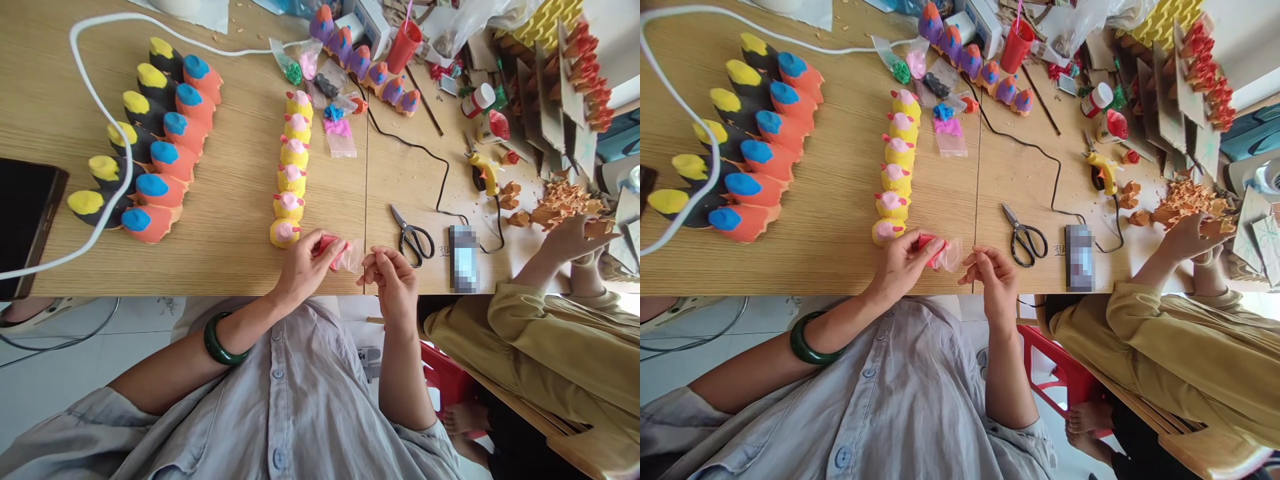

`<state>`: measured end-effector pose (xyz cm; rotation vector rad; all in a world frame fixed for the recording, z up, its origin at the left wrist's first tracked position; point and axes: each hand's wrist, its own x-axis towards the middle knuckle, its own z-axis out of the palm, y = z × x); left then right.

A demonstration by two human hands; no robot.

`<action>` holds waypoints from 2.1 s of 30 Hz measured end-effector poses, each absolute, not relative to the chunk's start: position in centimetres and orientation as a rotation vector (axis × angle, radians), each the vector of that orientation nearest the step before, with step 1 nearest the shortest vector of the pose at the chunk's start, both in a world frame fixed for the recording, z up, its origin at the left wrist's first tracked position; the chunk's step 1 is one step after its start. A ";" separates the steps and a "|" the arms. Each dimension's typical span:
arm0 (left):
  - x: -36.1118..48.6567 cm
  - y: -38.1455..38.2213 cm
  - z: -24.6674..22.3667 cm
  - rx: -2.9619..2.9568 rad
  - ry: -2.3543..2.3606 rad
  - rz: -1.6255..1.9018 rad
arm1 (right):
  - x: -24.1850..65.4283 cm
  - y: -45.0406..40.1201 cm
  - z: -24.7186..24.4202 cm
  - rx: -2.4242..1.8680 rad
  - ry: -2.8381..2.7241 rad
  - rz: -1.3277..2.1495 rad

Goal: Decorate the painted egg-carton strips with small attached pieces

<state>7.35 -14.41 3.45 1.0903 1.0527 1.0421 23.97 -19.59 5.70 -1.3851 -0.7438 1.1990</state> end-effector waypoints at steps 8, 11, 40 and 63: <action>7.4 -14.7 3.2 1.053 1.040 1.040 | 24.6 -18.7 4.8 -1.272 -0.511 1.403; 7.4 -14.6 3.3 1.050 1.042 1.035 | 24.7 -18.5 4.5 -1.272 -0.496 1.391; 6.9 -15.2 3.2 1.318 1.082 1.126 | 24.4 -18.8 5.2 -1.529 -0.833 1.351; 6.7 -15.5 4.0 1.289 0.987 1.014 | 24.1 -17.9 4.5 -1.582 -0.900 1.272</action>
